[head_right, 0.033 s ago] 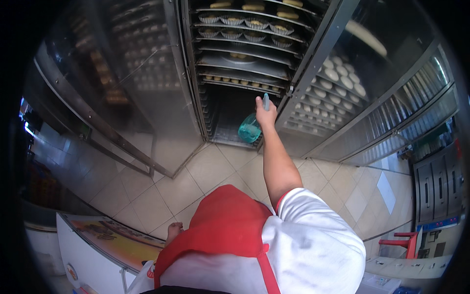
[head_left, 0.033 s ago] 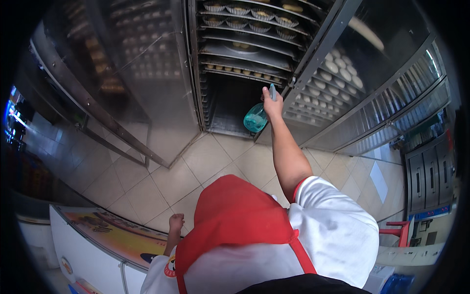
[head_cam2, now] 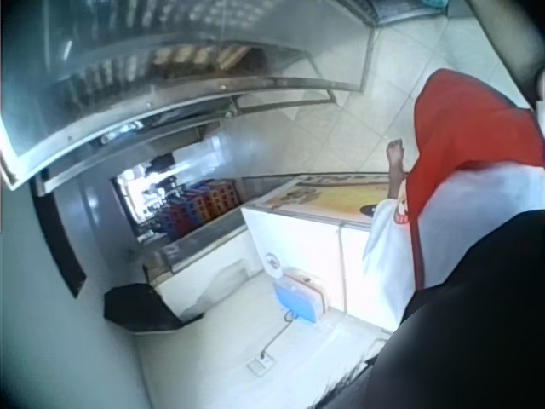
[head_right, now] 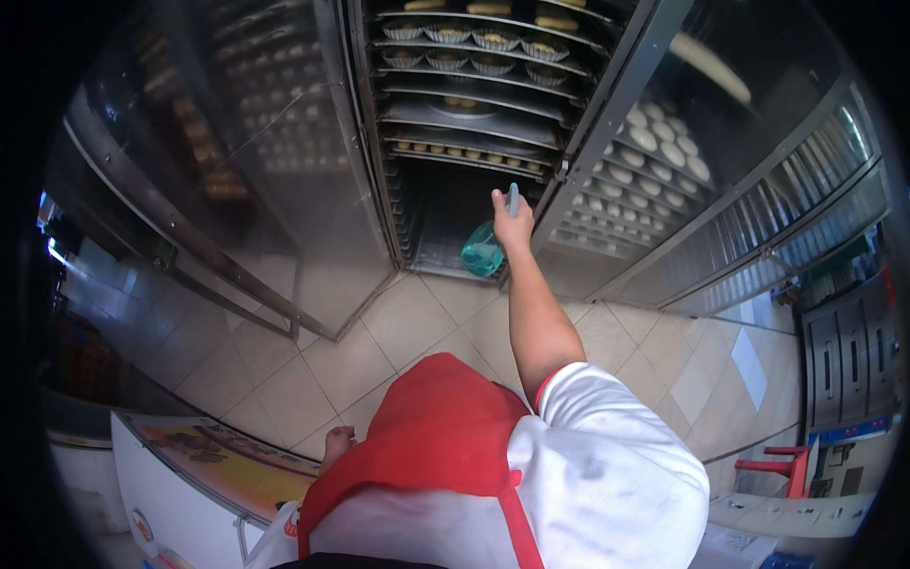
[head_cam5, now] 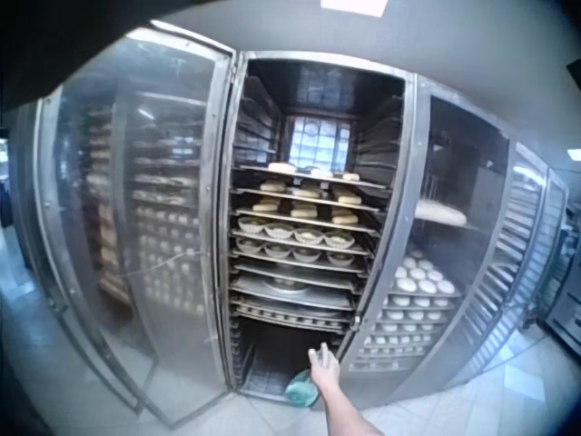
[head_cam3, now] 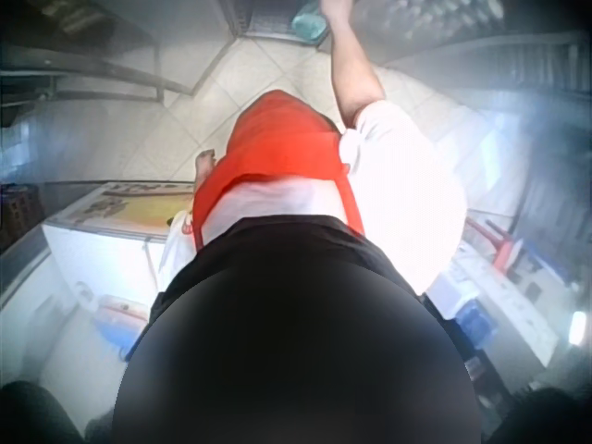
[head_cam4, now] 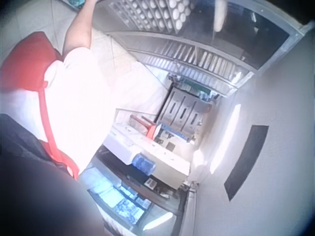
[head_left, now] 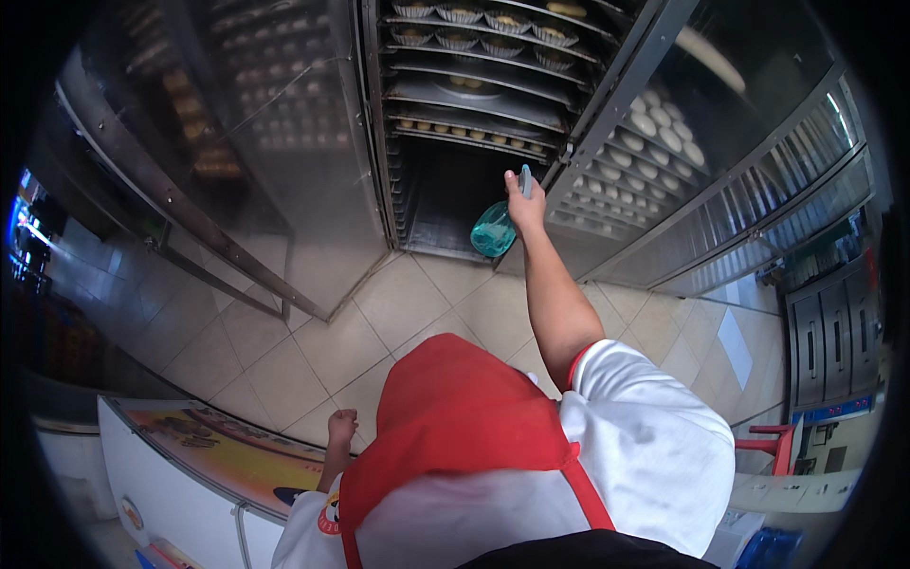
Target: The person sprays water on dough on trays, checks an oven control panel, and rolls dough pieces by hand on a workbench to shape them.
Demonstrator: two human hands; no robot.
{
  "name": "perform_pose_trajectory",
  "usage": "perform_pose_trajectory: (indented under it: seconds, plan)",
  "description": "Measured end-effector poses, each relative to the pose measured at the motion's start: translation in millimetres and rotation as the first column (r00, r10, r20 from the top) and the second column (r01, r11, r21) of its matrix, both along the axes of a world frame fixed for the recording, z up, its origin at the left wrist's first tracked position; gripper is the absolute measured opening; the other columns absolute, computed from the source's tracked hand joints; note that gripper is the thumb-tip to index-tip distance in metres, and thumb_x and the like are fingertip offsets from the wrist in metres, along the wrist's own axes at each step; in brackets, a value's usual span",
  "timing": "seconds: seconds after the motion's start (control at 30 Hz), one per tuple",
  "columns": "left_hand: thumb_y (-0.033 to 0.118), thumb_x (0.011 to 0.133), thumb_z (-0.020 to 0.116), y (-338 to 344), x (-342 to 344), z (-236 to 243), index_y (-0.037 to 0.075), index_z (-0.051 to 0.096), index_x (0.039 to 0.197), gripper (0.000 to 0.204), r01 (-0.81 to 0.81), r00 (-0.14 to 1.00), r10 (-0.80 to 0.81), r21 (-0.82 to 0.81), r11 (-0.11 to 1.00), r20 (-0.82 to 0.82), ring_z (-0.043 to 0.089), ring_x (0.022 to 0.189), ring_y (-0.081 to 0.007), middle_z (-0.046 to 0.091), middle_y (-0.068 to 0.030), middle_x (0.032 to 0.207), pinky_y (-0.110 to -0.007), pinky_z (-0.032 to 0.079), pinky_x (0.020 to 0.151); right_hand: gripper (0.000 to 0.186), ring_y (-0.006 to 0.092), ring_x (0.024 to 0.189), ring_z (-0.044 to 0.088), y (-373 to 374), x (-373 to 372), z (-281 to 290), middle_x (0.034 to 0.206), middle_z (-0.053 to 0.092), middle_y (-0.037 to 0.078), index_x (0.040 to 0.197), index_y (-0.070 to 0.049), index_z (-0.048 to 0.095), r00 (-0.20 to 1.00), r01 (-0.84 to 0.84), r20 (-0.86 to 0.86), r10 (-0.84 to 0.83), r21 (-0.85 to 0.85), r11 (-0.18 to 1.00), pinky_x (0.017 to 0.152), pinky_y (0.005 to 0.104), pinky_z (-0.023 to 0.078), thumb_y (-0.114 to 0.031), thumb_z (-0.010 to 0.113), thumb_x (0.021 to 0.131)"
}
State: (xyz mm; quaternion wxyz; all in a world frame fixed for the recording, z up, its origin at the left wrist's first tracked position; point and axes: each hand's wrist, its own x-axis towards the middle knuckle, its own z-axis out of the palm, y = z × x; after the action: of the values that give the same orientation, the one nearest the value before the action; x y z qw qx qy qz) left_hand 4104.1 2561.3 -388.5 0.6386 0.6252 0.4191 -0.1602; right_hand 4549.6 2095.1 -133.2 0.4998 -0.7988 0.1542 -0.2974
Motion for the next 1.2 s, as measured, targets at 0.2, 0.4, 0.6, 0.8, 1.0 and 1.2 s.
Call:
perform_pose_trajectory:
  seconds: [0.2,0.4,0.6,0.8,1.0,1.2]
  plan:
    - [0.015,0.094,0.071,-10,3,31,-0.001,0.068,0.105,0.019,0.126,0.99,-0.12,0.079,0.989,-0.075,0.06,0.072,-0.0153,0.066,-0.0052,0.088,-0.031,0.051,0.067,0.042,0.0242,0.078,0.074,20,-49,-29,0.079,0.074,0.013,0.101,-0.003,0.075,0.972,-0.095,-0.207,0.108,0.07,0.993,0.08,0.039,0.057,-0.045,0.074,0.094]
    - [0.015,0.093,0.072,-39,27,11,0.0,0.069,0.101,0.018,0.301,0.944,-0.28,0.109,0.948,-0.172,0.063,0.074,-0.0146,0.068,-0.0055,0.088,-0.031,0.053,0.067,0.039,0.0212,0.072,0.072,-14,-76,-14,0.075,0.072,0.01,0.1,-0.003,0.074,0.995,-0.018,-0.087,0.04,0.245,0.969,0.073,0.037,0.056,-0.042,0.073,0.096]
    - [0.02,0.088,0.077,-94,86,-4,0.0,0.072,0.089,0.02,0.548,0.836,-0.532,0.266,0.793,-0.139,0.068,0.079,-0.0183,0.073,-0.0102,0.085,-0.035,0.054,0.073,0.037,0.0151,0.068,0.062,-84,-96,15,0.073,0.066,0.006,0.091,-0.001,0.07,0.985,-0.174,0.005,0.174,0.077,0.982,0.066,0.0345,0.051,-0.036,0.072,0.099]
    - [0.026,0.087,0.076,-207,165,26,0.0,0.075,0.099,0.029,0.68,0.701,-0.698,0.429,0.594,-0.144,0.071,0.088,-0.025,0.077,-0.015,0.092,-0.038,0.055,0.084,0.031,0.0393,0.089,0.067,-153,-190,7,0.094,0.067,0.02,0.101,-0.001,0.066,0.832,-0.554,0.004,0.555,-0.044,0.831,0.079,0.0445,0.052,-0.03,0.073,0.096]
    - [0.027,0.088,0.076,-397,190,48,-0.001,0.075,0.098,0.029,0.744,0.591,-0.804,0.431,0.51,-0.07,0.072,0.089,-0.0266,0.077,-0.0159,0.094,-0.039,0.056,0.083,0.027,0.0395,0.095,0.065,-345,-359,-91,0.103,0.065,0.02,0.108,0.0,0.066,0.931,-0.354,-0.104,0.351,-0.007,0.935,0.083,0.045,0.052,-0.023,0.072,0.096]
    - [0.027,0.093,0.072,-543,184,11,-0.001,0.075,0.105,0.031,0.947,0.241,-0.959,0.255,0.198,-0.152,0.07,0.076,-0.0194,0.076,-0.011,0.09,-0.038,0.057,0.073,0.028,0.0341,0.091,0.067,-608,-482,-85,0.101,0.068,0.018,0.11,-0.001,0.067,0.936,0.307,-0.151,-0.318,-0.087,0.948,0.083,0.0423,0.053,-0.025,0.073,0.096]
